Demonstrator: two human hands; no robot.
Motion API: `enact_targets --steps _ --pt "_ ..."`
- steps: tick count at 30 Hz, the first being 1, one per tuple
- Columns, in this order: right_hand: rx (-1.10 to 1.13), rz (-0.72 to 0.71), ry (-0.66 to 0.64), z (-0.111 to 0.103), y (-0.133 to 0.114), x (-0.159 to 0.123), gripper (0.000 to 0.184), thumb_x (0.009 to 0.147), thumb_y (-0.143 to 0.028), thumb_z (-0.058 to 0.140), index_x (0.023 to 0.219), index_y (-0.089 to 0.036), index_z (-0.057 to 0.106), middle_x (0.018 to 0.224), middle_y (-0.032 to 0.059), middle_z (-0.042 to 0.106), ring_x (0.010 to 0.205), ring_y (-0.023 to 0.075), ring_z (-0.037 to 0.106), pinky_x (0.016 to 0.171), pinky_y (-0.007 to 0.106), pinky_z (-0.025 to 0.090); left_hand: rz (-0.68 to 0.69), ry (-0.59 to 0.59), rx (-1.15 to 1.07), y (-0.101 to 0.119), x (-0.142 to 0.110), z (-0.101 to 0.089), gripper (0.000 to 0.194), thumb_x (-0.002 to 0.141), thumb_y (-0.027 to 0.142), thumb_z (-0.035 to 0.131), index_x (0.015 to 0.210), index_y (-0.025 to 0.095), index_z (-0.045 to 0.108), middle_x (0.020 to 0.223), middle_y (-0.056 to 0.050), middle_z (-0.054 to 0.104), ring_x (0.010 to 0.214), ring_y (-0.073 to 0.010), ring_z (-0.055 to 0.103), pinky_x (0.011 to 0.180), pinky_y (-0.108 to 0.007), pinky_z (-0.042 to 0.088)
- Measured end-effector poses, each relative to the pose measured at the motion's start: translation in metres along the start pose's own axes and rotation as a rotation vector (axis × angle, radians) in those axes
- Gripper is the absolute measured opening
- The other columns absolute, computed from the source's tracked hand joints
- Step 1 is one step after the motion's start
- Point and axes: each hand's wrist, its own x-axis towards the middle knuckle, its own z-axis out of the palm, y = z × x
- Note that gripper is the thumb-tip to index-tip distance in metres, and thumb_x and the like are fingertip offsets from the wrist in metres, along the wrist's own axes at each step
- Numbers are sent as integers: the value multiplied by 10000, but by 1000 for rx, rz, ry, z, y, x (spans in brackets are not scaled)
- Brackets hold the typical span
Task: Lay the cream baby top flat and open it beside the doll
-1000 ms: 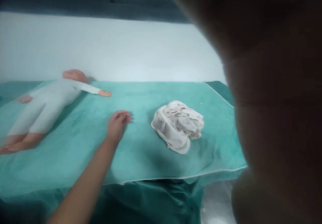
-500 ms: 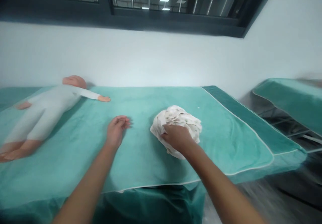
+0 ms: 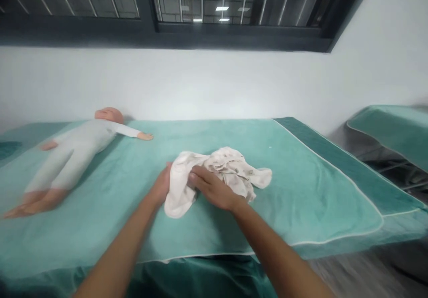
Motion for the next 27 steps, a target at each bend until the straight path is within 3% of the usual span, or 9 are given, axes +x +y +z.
enact_targets --steps 3,5,7,10,13,17,21,25,27 --pt "-125 -52 57 11 15 -9 315 1019 -349 355 1250 -251 545 1232 63 624 1157 222 548 1030 392 422 -115 -13 -200 0 -3 -5 393 830 463 661 1084 164 692 1013 -96 747 887 -243 686 780 -334 531" --pt "-357 -52 132 16 29 -15 398 990 -280 413 1379 -229 477 1393 102 555 1302 260 467 1112 463 344 -191 -20 -319 0 -4 -9 438 743 390 766 1102 153 681 983 -98 754 825 -240 702 738 -328 542" --pt "-626 -12 178 17 43 -22 472 960 -189 427 1431 -181 447 1474 130 493 1373 287 407 1158 510 262 -233 28 -432 1 -5 -15 443 733 374 770 1101 143 686 966 -109 758 833 -260 715 763 -356 555" --pt "-917 49 215 6 59 -30 527 919 -69 381 1429 -164 470 1505 115 469 1388 277 407 1189 521 194 -328 55 -576 0 -8 -28 482 797 472 676 1149 143 683 983 -130 759 909 -306 720 834 -429 561" --pt "-1053 87 227 -18 66 -37 628 857 14 359 1431 -212 475 1522 69 455 1401 250 405 1195 523 188 -404 11 -664 -3 -11 -38 587 821 580 593 1200 138 669 1035 -146 750 993 -337 705 896 -474 549" --pt "-1100 169 231 -57 69 -47 731 776 47 373 1447 -227 459 1511 53 472 1381 243 440 1149 459 328 -387 31 -734 -7 -13 -42 658 821 635 555 1229 127 647 1093 -157 735 1064 -350 681 936 -500 530" --pt "-1010 250 296 -95 74 -55 736 771 4 398 1452 -267 457 1518 32 461 1335 264 494 1004 393 496 -399 60 -790 -8 -11 -42 615 829 592 571 1241 140 638 1120 -143 731 1097 -348 667 958 -503 518" --pt "-747 313 202 -116 79 -57 686 786 -52 428 1433 -277 478 1472 31 518 1270 264 563 1023 390 496 -365 82 -777 -7 -11 -42 618 832 608 555 1242 154 645 1105 -136 735 1095 -352 666 957 -510 520" --pt "-674 301 160 -112 72 -55 651 795 -98 475 1428 -250 478 1488 62 496 1343 279 492 1093 424 438 -364 83 -748 -5 -14 -40 610 831 605 559 1227 151 656 1080 -139 740 1075 -354 675 946 -510 527"
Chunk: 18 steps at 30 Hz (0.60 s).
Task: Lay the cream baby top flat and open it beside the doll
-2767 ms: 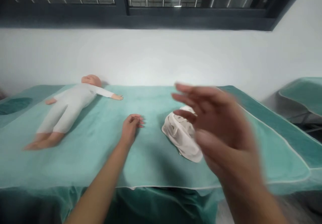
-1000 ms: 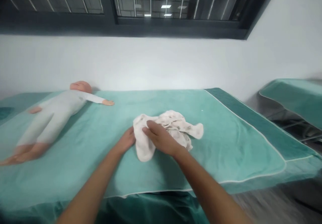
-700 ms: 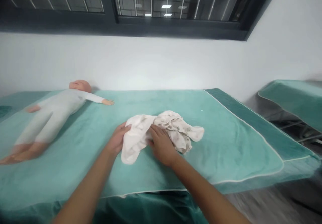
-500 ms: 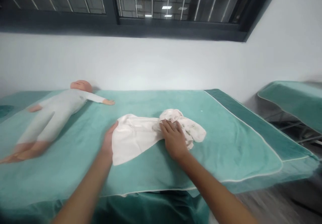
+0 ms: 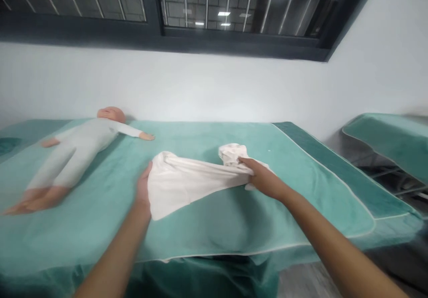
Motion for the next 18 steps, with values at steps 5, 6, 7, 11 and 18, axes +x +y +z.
enact_targets --steps 5,6,7,11,18 --pt "283 -124 88 11 -75 -6 579 919 -380 540 1468 -282 386 1549 65 400 1440 256 350 1188 463 299 -19 -57 66 0 -8 8 520 844 514 584 1242 186 647 1090 -117 737 1052 -331 687 926 -482 540" --pt "372 -114 49 17 -91 -3 557 936 -425 523 1465 -311 387 1544 44 410 1425 243 376 1173 449 329 -3 -80 68 0 -9 9 501 849 488 584 1263 210 631 1102 -101 734 1055 -322 686 925 -477 539" --pt "456 -84 3 25 -105 2 533 951 -462 496 1458 -330 394 1540 30 419 1407 233 407 1140 427 382 12 -101 67 0 -10 9 488 852 466 584 1278 231 617 1108 -87 732 1054 -313 685 922 -473 538" --pt "410 113 6 61 -115 37 471 971 -438 452 1403 -254 479 1476 68 507 1354 216 479 1099 363 427 43 -84 55 0 -9 5 407 825 402 612 1176 200 655 998 -90 737 962 -303 699 878 -459 546" --pt "163 239 57 62 -37 80 464 909 -304 503 1331 -114 539 1409 180 547 1327 294 489 1117 446 350 110 -109 11 0 -5 -2 156 736 329 709 787 221 608 734 0 659 692 -197 667 763 -372 552"
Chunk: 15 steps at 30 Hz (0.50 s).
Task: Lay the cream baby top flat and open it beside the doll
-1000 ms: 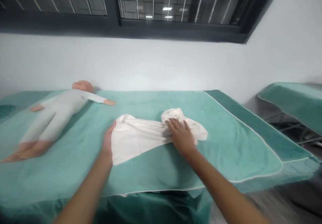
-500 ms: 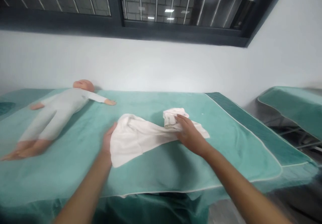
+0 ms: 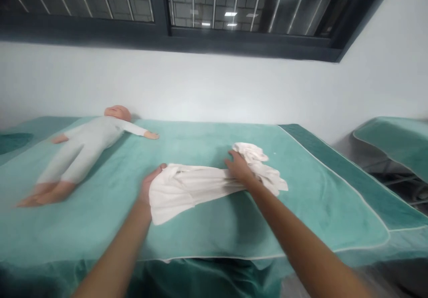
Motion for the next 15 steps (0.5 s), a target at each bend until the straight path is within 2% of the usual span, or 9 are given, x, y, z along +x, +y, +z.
enact_targets --steps 3,6,8,10,12,15 --pt "-120 12 16 -19 27 11 502 878 -262 509 1334 -54 526 1395 218 545 1319 308 492 1108 422 344 -30 -6 11 1 1 -1 178 746 349 709 817 215 617 783 -20 682 737 -216 682 721 -355 549" --pt "-244 23 25 -30 48 14 495 861 -256 507 1312 -56 544 1362 237 566 1309 351 489 1123 509 276 -30 74 -40 1 2 0 205 750 304 713 924 211 661 861 -19 720 770 -203 695 744 -337 556" --pt "-313 7 20 -34 59 12 474 855 -262 508 1291 -84 562 1360 224 574 1328 362 462 1143 557 191 -37 120 -52 1 2 1 267 758 280 709 1013 209 676 906 -20 736 802 -201 705 777 -338 560" --pt "-357 -43 -3 -36 68 8 449 871 -289 494 1286 -133 566 1372 173 580 1343 326 452 1166 540 136 -62 135 -21 3 -3 4 333 763 276 707 1086 200 674 938 -37 743 827 -217 713 799 -355 561" --pt "-384 -96 -30 -41 77 2 437 894 -340 476 1289 -175 563 1373 129 589 1334 284 468 1179 511 119 -61 161 34 10 -11 5 397 759 278 711 1141 183 665 945 -55 744 827 -229 717 804 -364 563" --pt "-414 -127 -44 -52 91 -9 443 896 -381 473 1273 -172 576 1388 144 573 1353 287 446 1178 532 98 -2 247 147 33 -31 2 471 745 309 721 1197 194 650 980 -63 747 856 -250 717 805 -384 572"
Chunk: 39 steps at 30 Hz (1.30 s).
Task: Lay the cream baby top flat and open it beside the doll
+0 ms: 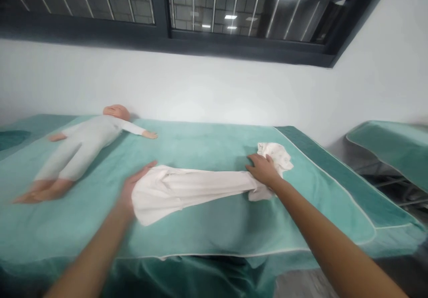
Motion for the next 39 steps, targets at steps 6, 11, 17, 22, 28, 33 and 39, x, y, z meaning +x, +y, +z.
enact_targets --steps 6,11,17,22,28,33,39 --pt "45 -22 -3 -8 -15 -14 409 882 -256 444 1235 -123 603 1347 203 587 1363 359 418 1143 632 45 -11 102 791 59 -18 -17 452 675 468 759 1027 187 723 1038 -85 754 978 -303 689 764 -346 556" --pt "295 -206 -158 -7 -97 -7 351 924 -346 464 1195 -200 631 1259 106 663 1162 260 603 1047 413 394 61 52 1450 69 -5 0 480 737 615 611 950 205 738 1028 -71 752 986 -307 669 822 -360 512" --pt "542 -365 -358 -1 -182 2 391 839 -461 620 1150 -226 648 1118 56 711 978 223 664 821 314 499 292 -198 1803 63 -11 36 228 814 382 566 927 232 695 980 -47 718 917 -246 645 818 -336 473" --pt "628 -439 -287 -26 -216 7 272 839 -468 608 949 -222 644 1023 13 695 934 214 628 782 300 447 903 -78 1722 84 -46 57 235 903 247 437 1003 239 649 969 -17 672 875 -179 623 779 -286 464" --pt "844 -435 -41 -104 -213 -10 288 823 -486 628 836 -200 597 854 -1 623 807 185 570 699 281 390 1287 505 1653 111 -78 53 263 888 220 498 1081 259 671 815 -17 642 843 -204 617 786 -313 462" --pt "1004 -570 -165 -151 -210 -36 301 805 -455 678 758 -197 530 744 -42 519 671 117 476 616 244 339 1268 470 1536 110 -97 80 332 889 248 523 1205 231 624 965 -63 620 1004 -254 580 900 -397 454" --pt "895 -655 -103 -160 -227 -54 247 877 -415 587 778 -189 586 791 -18 599 752 138 538 658 249 370 724 -211 1459 78 -101 128 320 868 381 584 1162 257 617 966 -11 665 863 -192 609 755 -310 484"
